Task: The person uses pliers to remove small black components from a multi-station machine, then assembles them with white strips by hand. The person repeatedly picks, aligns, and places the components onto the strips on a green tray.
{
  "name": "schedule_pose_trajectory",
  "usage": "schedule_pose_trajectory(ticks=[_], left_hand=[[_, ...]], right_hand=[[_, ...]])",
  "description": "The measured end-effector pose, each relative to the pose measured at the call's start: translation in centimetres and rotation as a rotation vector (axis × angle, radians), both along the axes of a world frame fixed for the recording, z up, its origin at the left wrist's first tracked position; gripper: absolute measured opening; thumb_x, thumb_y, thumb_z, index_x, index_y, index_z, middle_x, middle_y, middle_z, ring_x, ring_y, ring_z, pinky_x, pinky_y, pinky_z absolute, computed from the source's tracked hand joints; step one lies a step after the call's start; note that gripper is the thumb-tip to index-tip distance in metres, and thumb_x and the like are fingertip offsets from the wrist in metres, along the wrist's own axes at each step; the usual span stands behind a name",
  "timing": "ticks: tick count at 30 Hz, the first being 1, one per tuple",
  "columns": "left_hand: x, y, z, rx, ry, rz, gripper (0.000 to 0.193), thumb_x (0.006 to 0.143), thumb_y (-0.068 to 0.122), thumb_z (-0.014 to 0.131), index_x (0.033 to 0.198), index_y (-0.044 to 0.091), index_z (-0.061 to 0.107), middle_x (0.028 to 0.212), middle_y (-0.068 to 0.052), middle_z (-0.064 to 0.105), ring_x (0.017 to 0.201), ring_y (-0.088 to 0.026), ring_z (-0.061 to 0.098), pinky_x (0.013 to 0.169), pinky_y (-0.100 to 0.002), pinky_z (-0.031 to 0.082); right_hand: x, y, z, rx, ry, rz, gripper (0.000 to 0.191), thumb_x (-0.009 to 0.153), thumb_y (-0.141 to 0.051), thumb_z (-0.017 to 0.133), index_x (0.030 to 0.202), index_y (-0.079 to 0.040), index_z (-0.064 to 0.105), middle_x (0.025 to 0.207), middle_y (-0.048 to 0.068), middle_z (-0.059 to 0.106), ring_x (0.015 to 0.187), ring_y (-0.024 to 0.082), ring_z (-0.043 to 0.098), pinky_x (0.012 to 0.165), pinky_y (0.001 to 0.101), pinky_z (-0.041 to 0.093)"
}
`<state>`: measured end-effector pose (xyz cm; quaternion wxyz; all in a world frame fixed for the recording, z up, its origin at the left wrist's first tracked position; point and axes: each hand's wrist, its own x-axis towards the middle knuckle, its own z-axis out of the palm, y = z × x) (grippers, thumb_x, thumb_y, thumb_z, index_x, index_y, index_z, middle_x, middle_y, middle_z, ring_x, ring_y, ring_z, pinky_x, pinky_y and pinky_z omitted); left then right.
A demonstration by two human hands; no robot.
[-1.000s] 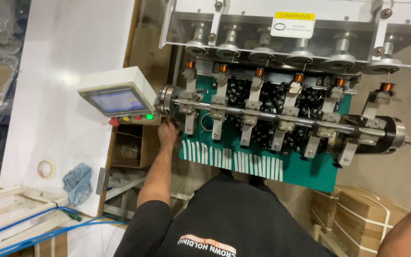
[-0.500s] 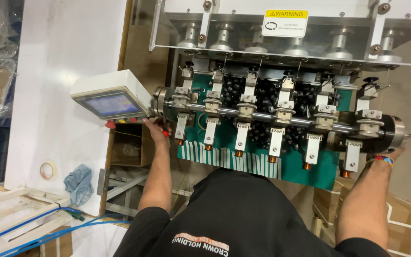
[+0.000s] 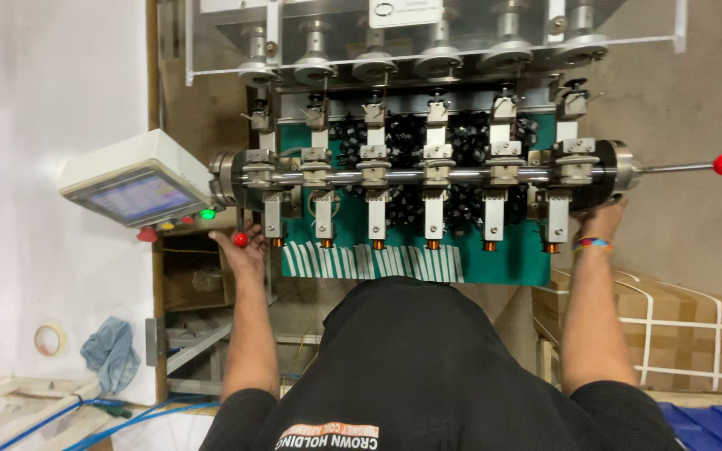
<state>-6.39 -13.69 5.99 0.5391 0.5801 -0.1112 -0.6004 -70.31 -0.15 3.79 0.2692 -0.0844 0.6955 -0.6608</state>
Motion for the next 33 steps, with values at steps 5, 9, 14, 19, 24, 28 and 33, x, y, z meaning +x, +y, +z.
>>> schedule_pose_trajectory(ticks=[5, 9, 14, 19, 24, 28, 33], left_hand=[[-4.2, 9.0, -3.8, 0.380, -0.303, -0.263, 0.086, 0.097, 0.076, 0.035, 0.108, -0.002, 0.070, 0.072, -0.008, 0.065, 0.055, -0.018, 0.060, 0.048, -0.032, 0.049], [-6.8, 17.2, -6.4, 0.456, -0.705, -1.037, 0.053, 0.095, 0.052, 0.066, 0.106, 0.001, 0.072, 0.078, -0.011, 0.066, 0.057, -0.022, 0.059, 0.049, -0.038, 0.047], [-7.2, 18.5, -8.2, 0.437, -0.801, -1.397, 0.049, 0.094, 0.050, 0.066, 0.112, 0.004, 0.068, 0.087, -0.010, 0.064, 0.066, -0.022, 0.058, 0.056, -0.039, 0.047], [-7.0, 17.1, -9.3, 0.406, -0.822, -1.419, 0.047, 0.093, 0.047, 0.067, 0.118, 0.008, 0.063, 0.097, -0.009, 0.061, 0.075, -0.023, 0.057, 0.064, -0.039, 0.047], [-6.6, 16.7, -9.7, 0.384, -0.819, -1.426, 0.047, 0.092, 0.045, 0.068, 0.124, 0.011, 0.059, 0.106, -0.008, 0.058, 0.084, -0.024, 0.056, 0.071, -0.040, 0.047], [-5.6, 16.6, -9.1, 0.374, -0.818, -1.457, 0.049, 0.092, 0.043, 0.068, 0.129, 0.014, 0.055, 0.114, -0.007, 0.056, 0.092, -0.024, 0.055, 0.076, -0.040, 0.047], [-3.9, 16.1, -7.7, 0.364, -0.805, -1.502, 0.053, 0.091, 0.040, 0.069, 0.135, 0.018, 0.051, 0.123, -0.006, 0.054, 0.101, -0.025, 0.054, 0.083, -0.041, 0.047]], right_hand=[[10.2, 4.9, -3.3, 0.254, 0.827, 0.181, 0.021, 0.100, -0.014, 0.067, 0.116, 0.000, 0.063, 0.106, 0.015, 0.067, 0.097, 0.027, 0.063, 0.086, 0.0378, 0.053], [12.3, 2.8, -4.0, 0.404, 1.026, 0.522, 0.030, 0.097, -0.024, 0.065, 0.119, -0.003, 0.069, 0.108, 0.023, 0.071, 0.100, 0.044, 0.066, 0.087, 0.0498, 0.052], [11.4, -1.7, -4.1, 0.573, 0.572, 0.394, 0.045, 0.110, -0.043, 0.051, 0.124, -0.002, 0.064, 0.117, 0.030, 0.066, 0.105, 0.053, 0.061, 0.087, 0.0580, 0.049], [11.2, -1.7, -4.5, 0.740, 0.733, 0.602, 0.045, 0.105, -0.039, 0.047, 0.127, -0.002, 0.057, 0.107, 0.031, 0.066, 0.098, 0.054, 0.062, 0.086, 0.0593, 0.049], [11.0, -1.3, -5.4, 0.527, 0.985, 0.586, 0.022, 0.108, -0.020, 0.051, 0.119, -0.005, 0.062, 0.118, 0.026, 0.066, 0.103, 0.049, 0.062, 0.083, 0.0575, 0.051], [12.4, 0.2, -5.5, 0.750, 0.984, 0.659, 0.025, 0.096, -0.018, 0.069, 0.119, -0.007, 0.063, 0.116, 0.022, 0.064, 0.106, 0.043, 0.063, 0.089, 0.0520, 0.054], [18.0, 5.3, -5.4, 0.268, 0.962, 0.543, 0.031, 0.083, -0.010, 0.070, 0.112, -0.005, 0.063, 0.115, 0.023, 0.056, 0.103, 0.043, 0.059, 0.083, 0.0499, 0.051]])
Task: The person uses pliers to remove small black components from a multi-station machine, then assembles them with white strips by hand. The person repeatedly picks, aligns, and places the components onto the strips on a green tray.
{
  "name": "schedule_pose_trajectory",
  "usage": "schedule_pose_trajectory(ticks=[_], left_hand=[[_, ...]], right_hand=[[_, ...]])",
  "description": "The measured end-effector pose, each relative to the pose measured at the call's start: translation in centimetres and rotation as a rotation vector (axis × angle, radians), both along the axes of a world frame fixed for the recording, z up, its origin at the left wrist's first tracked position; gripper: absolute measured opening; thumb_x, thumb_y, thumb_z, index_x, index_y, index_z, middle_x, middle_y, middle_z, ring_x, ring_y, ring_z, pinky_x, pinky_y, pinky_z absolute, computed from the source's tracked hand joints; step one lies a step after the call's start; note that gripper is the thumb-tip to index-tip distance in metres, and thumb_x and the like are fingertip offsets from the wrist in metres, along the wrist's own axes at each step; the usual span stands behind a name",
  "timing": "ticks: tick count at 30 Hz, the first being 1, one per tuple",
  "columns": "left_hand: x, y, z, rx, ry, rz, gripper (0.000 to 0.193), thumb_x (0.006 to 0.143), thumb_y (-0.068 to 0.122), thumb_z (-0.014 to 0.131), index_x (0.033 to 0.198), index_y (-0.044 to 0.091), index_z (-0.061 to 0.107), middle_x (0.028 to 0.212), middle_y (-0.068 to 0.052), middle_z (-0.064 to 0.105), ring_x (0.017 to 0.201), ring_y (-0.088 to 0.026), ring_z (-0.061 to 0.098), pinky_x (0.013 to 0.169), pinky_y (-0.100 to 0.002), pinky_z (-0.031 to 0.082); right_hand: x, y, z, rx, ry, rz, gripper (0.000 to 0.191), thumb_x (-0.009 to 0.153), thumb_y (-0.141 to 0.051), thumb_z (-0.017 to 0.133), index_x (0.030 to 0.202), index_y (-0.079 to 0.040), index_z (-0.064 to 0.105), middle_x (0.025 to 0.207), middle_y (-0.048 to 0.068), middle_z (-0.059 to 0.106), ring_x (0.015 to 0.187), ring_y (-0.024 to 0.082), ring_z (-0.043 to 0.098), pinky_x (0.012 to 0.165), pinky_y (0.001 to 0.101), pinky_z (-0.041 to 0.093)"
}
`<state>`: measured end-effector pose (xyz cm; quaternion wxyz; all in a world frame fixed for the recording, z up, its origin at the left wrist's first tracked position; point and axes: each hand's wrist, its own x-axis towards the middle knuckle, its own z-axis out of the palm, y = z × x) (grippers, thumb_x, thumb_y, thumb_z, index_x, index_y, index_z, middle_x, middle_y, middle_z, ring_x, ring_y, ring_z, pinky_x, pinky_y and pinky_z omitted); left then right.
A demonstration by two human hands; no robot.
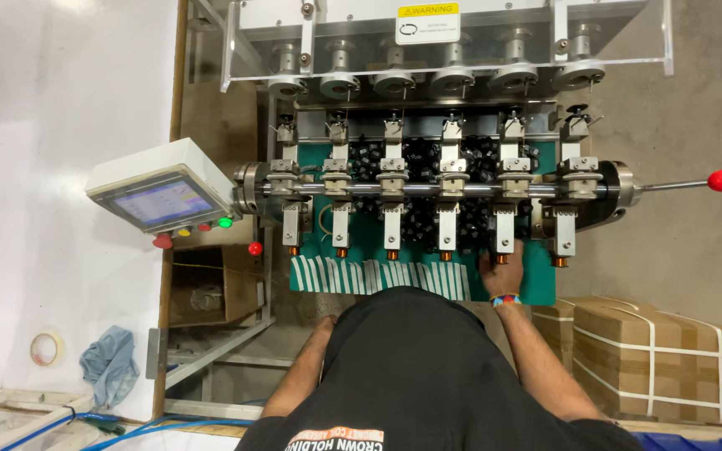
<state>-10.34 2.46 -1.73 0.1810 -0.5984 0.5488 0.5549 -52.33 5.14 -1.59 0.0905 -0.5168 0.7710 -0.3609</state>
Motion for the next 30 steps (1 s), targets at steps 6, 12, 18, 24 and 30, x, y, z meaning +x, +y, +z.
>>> schedule_pose_trajectory(ticks=[6, 12, 18, 24, 30], left_hand=[[2.1, -1.5, 1.7, 0.089, 0.046, -0.080, 0.060, 0.090, 0.037, 0.070, 0.142, 0.022, 0.046, 0.134, -0.005, 0.051, 0.112, -0.026, 0.053, 0.092, -0.042, 0.047], [5.3, -3.5, 2.6, 0.301, 0.122, -0.137, 0.069, 0.088, 0.034, 0.071, 0.150, 0.026, 0.041, 0.146, -0.004, 0.047, 0.123, -0.026, 0.052, 0.100, -0.042, 0.046], [9.9, -5.6, 2.9, 0.474, 0.222, -0.051, 0.078, 0.087, 0.031, 0.072, 0.157, 0.030, 0.035, 0.157, -0.003, 0.044, 0.134, -0.027, 0.051, 0.108, -0.043, 0.046], [12.1, -5.7, 2.9, 0.401, 0.318, -0.018, 0.076, 0.091, 0.032, 0.069, 0.160, 0.030, 0.035, 0.161, -0.002, 0.043, 0.141, -0.023, 0.046, 0.116, -0.038, 0.042], [11.0, -4.2, 2.1, 0.246, 0.316, -0.065, 0.074, 0.091, 0.031, 0.068, 0.159, 0.029, 0.037, 0.160, -0.003, 0.044, 0.141, -0.024, 0.046, 0.116, -0.038, 0.041]], right_hand=[[8.3, 1.7, -0.1, 0.102, -0.299, 0.080, 0.032, 0.079, -0.007, 0.071, 0.110, -0.005, 0.062, 0.108, 0.018, 0.059, 0.093, 0.034, 0.062, 0.080, 0.0436, 0.052], [13.9, 0.2, 1.2, 0.353, -0.480, 0.208, 0.034, 0.078, -0.018, 0.083, 0.102, -0.005, 0.063, 0.084, 0.005, 0.065, 0.074, 0.019, 0.064, 0.069, 0.0340, 0.054], [17.5, -0.6, 2.1, 0.377, -0.505, 0.283, 0.037, 0.077, -0.017, 0.083, 0.107, -0.007, 0.064, 0.078, 0.003, 0.063, 0.070, 0.013, 0.062, 0.066, 0.0299, 0.053], [19.8, -1.1, 2.0, 0.463, -0.521, 0.271, 0.041, 0.077, -0.022, 0.086, 0.111, -0.010, 0.066, 0.075, 0.002, 0.066, 0.064, 0.013, 0.064, 0.061, 0.0306, 0.053], [20.5, -1.5, 1.7, 0.406, -0.486, 0.303, 0.040, 0.078, -0.022, 0.082, 0.113, -0.010, 0.066, 0.077, 0.001, 0.069, 0.064, 0.012, 0.066, 0.061, 0.0301, 0.054]])
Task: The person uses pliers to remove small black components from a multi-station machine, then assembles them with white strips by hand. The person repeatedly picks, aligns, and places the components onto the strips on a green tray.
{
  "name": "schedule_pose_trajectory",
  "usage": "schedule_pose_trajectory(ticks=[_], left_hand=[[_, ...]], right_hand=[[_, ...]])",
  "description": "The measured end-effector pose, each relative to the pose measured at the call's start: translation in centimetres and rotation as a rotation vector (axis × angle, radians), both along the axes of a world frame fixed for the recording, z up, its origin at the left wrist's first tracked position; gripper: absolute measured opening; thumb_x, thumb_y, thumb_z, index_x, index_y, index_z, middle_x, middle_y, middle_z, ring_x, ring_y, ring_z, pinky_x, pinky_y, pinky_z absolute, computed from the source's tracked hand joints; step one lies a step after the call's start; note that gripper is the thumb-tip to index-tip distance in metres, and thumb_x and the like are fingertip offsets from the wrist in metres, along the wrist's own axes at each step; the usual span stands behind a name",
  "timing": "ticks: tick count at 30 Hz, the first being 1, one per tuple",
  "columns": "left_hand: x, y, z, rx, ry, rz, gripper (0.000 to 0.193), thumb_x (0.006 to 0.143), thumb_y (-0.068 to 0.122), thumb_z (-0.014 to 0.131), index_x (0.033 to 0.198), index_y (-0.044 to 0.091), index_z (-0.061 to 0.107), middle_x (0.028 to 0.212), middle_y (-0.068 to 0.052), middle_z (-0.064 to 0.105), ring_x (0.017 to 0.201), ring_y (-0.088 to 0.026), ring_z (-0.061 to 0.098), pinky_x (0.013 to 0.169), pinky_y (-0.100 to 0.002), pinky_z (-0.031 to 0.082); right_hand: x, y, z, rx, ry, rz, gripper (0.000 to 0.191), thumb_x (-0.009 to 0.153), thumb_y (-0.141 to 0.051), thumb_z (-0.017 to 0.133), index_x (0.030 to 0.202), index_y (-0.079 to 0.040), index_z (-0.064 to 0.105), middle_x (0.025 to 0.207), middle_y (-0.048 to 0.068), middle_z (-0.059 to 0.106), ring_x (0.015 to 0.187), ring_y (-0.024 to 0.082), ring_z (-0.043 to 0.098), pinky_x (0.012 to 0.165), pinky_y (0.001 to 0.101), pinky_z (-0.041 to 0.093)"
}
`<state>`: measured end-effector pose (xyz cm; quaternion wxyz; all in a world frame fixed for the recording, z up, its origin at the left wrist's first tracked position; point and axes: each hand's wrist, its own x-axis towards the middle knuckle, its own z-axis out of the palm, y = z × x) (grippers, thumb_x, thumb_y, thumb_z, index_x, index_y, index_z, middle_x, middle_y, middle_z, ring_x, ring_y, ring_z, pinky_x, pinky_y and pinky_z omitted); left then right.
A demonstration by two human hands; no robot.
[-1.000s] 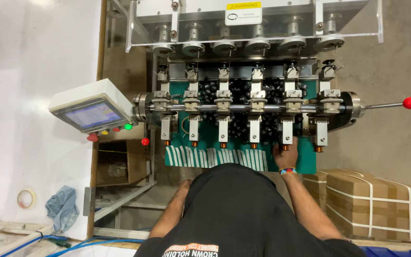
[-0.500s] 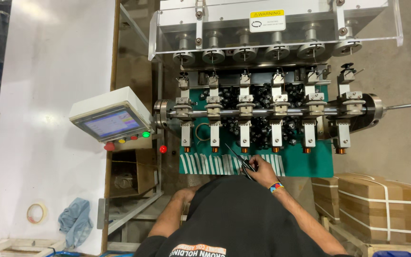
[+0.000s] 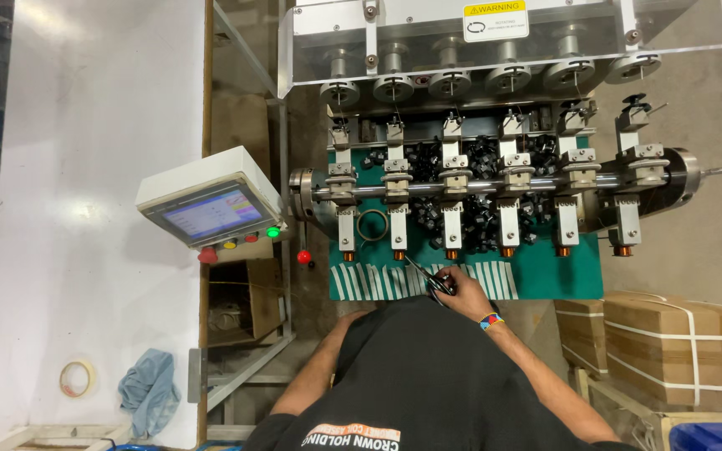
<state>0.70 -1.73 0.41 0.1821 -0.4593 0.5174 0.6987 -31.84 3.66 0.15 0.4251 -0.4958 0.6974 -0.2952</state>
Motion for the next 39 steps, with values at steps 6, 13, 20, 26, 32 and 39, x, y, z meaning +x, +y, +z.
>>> schedule_pose_trajectory(ticks=[6, 13, 20, 26, 32, 39], left_hand=[[-0.7, -1.1, 0.2, -0.073, -0.007, -0.035, 0.072, 0.092, 0.030, 0.067, 0.158, 0.028, 0.039, 0.160, -0.004, 0.044, 0.141, -0.024, 0.046, 0.116, -0.038, 0.041], [0.0, -1.5, 0.4, -0.095, -0.030, -0.063, 0.070, 0.092, 0.029, 0.066, 0.157, 0.027, 0.040, 0.159, -0.004, 0.044, 0.141, -0.025, 0.046, 0.115, -0.038, 0.041], [0.3, -1.5, 0.5, -0.107, -0.047, -0.089, 0.068, 0.092, 0.028, 0.064, 0.156, 0.026, 0.042, 0.159, -0.005, 0.045, 0.141, -0.025, 0.046, 0.115, -0.038, 0.040], [0.5, -1.6, 0.1, -0.120, -0.054, -0.101, 0.066, 0.093, 0.027, 0.063, 0.155, 0.026, 0.044, 0.159, -0.006, 0.045, 0.141, -0.026, 0.046, 0.115, -0.039, 0.040], [0.7, -1.8, -0.3, -0.128, -0.062, -0.119, 0.064, 0.093, 0.026, 0.062, 0.154, 0.025, 0.045, 0.158, -0.007, 0.046, 0.140, -0.026, 0.046, 0.115, -0.039, 0.039], [0.5, -2.1, -0.9, -0.142, -0.072, -0.147, 0.062, 0.093, 0.025, 0.061, 0.153, 0.024, 0.047, 0.158, -0.008, 0.046, 0.140, -0.027, 0.046, 0.115, -0.039, 0.039]], right_hand=[[0.7, -0.6, 0.4, -0.009, 0.026, 0.028, 0.039, 0.078, -0.019, 0.082, 0.113, -0.010, 0.066, 0.077, 0.003, 0.068, 0.064, 0.013, 0.065, 0.061, 0.0296, 0.054], [1.4, -0.7, 0.6, 0.017, -0.009, 0.023, 0.036, 0.081, -0.019, 0.079, 0.113, -0.008, 0.065, 0.078, 0.003, 0.070, 0.065, 0.013, 0.066, 0.063, 0.0304, 0.054], [1.9, -0.5, 0.5, 0.025, -0.029, 0.026, 0.037, 0.081, -0.018, 0.080, 0.113, -0.007, 0.065, 0.085, 0.005, 0.072, 0.073, 0.014, 0.068, 0.067, 0.0306, 0.056], [2.4, -0.1, 0.2, -0.004, -0.043, 0.018, 0.037, 0.081, -0.017, 0.080, 0.113, -0.006, 0.065, 0.087, 0.003, 0.072, 0.074, 0.013, 0.070, 0.066, 0.0302, 0.057], [2.5, 0.0, 0.0, 0.061, -0.043, 0.012, 0.040, 0.082, -0.019, 0.079, 0.117, -0.008, 0.065, 0.084, 0.004, 0.072, 0.070, 0.014, 0.070, 0.065, 0.0297, 0.057], [2.6, 0.1, -0.5, 0.049, -0.004, 0.001, 0.038, 0.081, -0.020, 0.079, 0.116, -0.009, 0.067, 0.084, 0.004, 0.071, 0.069, 0.014, 0.068, 0.065, 0.0306, 0.056]])
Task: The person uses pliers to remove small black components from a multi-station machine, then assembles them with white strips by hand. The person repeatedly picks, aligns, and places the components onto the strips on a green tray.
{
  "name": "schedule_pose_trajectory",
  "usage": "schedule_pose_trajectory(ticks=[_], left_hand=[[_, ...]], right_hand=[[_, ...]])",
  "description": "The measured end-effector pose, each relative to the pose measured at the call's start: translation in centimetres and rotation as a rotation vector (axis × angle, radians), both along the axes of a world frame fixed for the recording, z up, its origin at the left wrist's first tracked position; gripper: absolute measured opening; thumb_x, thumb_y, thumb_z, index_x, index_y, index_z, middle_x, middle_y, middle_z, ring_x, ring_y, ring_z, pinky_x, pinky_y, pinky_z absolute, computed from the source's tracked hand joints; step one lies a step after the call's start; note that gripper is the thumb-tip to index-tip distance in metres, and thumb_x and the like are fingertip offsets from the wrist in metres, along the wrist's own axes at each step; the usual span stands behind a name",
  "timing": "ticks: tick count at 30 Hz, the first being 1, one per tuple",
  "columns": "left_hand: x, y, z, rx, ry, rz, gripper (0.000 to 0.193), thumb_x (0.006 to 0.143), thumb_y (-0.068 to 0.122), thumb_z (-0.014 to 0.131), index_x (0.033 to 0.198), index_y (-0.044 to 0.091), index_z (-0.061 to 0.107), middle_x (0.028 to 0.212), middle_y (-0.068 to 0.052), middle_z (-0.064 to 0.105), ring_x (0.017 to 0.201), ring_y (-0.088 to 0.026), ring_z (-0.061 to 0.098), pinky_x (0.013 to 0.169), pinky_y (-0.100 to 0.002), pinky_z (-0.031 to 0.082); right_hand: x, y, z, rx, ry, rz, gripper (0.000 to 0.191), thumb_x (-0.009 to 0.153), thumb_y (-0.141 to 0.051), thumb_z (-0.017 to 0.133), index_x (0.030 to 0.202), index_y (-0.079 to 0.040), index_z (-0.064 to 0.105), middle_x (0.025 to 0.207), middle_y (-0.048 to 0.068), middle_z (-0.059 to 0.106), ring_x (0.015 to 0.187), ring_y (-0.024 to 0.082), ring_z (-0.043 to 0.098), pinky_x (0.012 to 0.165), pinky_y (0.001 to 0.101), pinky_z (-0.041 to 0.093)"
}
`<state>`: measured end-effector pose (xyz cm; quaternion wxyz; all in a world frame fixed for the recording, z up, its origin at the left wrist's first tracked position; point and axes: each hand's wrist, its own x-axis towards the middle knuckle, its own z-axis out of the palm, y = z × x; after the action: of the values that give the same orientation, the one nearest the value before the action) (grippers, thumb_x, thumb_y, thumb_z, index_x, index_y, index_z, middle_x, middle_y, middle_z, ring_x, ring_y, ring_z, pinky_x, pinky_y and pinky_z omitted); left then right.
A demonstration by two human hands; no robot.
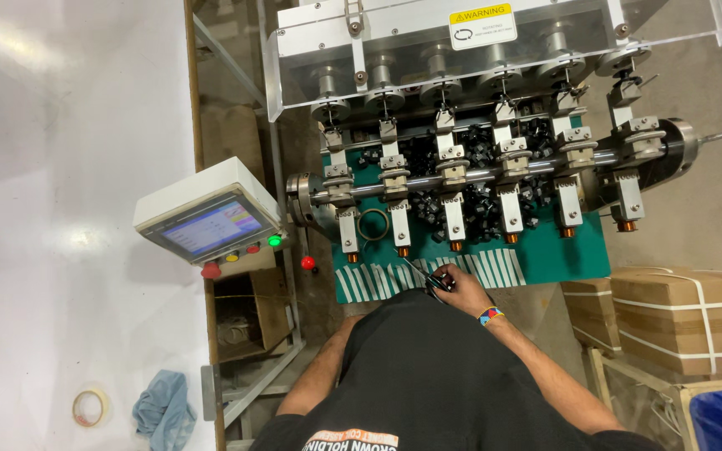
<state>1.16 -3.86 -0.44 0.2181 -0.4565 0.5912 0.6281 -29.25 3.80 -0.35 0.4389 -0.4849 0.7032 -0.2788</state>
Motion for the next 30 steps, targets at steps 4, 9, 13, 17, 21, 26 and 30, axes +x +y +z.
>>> schedule_pose_trajectory(ticks=[4, 9, 13, 17, 21, 26, 30], left_hand=[[-0.2, -0.1, -0.3, -0.004, -0.004, -0.016, 0.061, 0.093, 0.024, 0.060, 0.153, 0.023, 0.048, 0.157, -0.008, 0.047, 0.140, -0.027, 0.046, 0.115, -0.039, 0.039], [-0.6, -0.4, -0.4, -0.014, -0.010, -0.032, 0.060, 0.094, 0.023, 0.060, 0.152, 0.023, 0.049, 0.157, -0.009, 0.047, 0.140, -0.027, 0.046, 0.115, -0.039, 0.038], [-0.9, -0.6, -0.3, -0.021, -0.009, -0.043, 0.059, 0.094, 0.022, 0.059, 0.152, 0.022, 0.050, 0.157, -0.009, 0.047, 0.140, -0.028, 0.046, 0.115, -0.039, 0.038], [-1.3, -0.7, -0.3, -0.028, -0.014, -0.055, 0.058, 0.094, 0.022, 0.058, 0.151, 0.021, 0.051, 0.156, -0.010, 0.048, 0.140, -0.028, 0.046, 0.115, -0.039, 0.038], [-1.5, -0.7, -0.3, -0.036, -0.016, -0.059, 0.057, 0.094, 0.021, 0.057, 0.151, 0.021, 0.052, 0.156, -0.010, 0.048, 0.140, -0.028, 0.046, 0.115, -0.039, 0.038], [-2.0, -0.8, -0.3, -0.044, -0.019, -0.068, 0.056, 0.094, 0.020, 0.057, 0.150, 0.020, 0.054, 0.156, -0.011, 0.048, 0.140, -0.029, 0.046, 0.115, -0.039, 0.037], [-2.5, -0.8, -0.4, -0.050, -0.025, -0.077, 0.055, 0.095, 0.019, 0.056, 0.149, 0.020, 0.055, 0.155, -0.011, 0.049, 0.140, -0.029, 0.046, 0.115, -0.039, 0.037]], right_hand=[[-0.1, 0.2, -0.4, 0.002, -0.001, -0.006, 0.037, 0.081, -0.019, 0.078, 0.115, -0.009, 0.067, 0.082, 0.003, 0.070, 0.069, 0.013, 0.067, 0.064, 0.0303, 0.056], [-0.3, 0.4, -0.8, 0.038, 0.006, -0.012, 0.035, 0.082, -0.019, 0.078, 0.115, -0.010, 0.067, 0.081, 0.001, 0.070, 0.068, 0.012, 0.067, 0.064, 0.0301, 0.055], [-0.4, 0.4, -0.7, 0.022, 0.023, -0.005, 0.036, 0.082, -0.019, 0.078, 0.115, -0.010, 0.067, 0.080, 0.000, 0.069, 0.069, 0.011, 0.067, 0.065, 0.0290, 0.055], [-0.6, 0.5, -0.5, 0.041, 0.010, -0.024, 0.036, 0.082, -0.018, 0.078, 0.115, -0.009, 0.067, 0.080, 0.000, 0.068, 0.070, 0.012, 0.066, 0.066, 0.0287, 0.055], [-0.7, 0.6, -0.3, 0.033, -0.029, -0.027, 0.035, 0.082, -0.017, 0.077, 0.115, -0.009, 0.067, 0.081, 0.000, 0.068, 0.072, 0.010, 0.067, 0.067, 0.0279, 0.056], [-0.9, 0.5, -0.4, 0.070, -0.008, -0.019, 0.036, 0.083, -0.016, 0.077, 0.116, -0.009, 0.067, 0.082, 0.001, 0.068, 0.072, 0.012, 0.067, 0.066, 0.0298, 0.056], [-1.3, 0.9, -0.8, -0.031, -0.037, -0.036, 0.034, 0.080, -0.015, 0.078, 0.112, -0.009, 0.068, 0.081, -0.001, 0.068, 0.073, 0.009, 0.067, 0.068, 0.0270, 0.057]])
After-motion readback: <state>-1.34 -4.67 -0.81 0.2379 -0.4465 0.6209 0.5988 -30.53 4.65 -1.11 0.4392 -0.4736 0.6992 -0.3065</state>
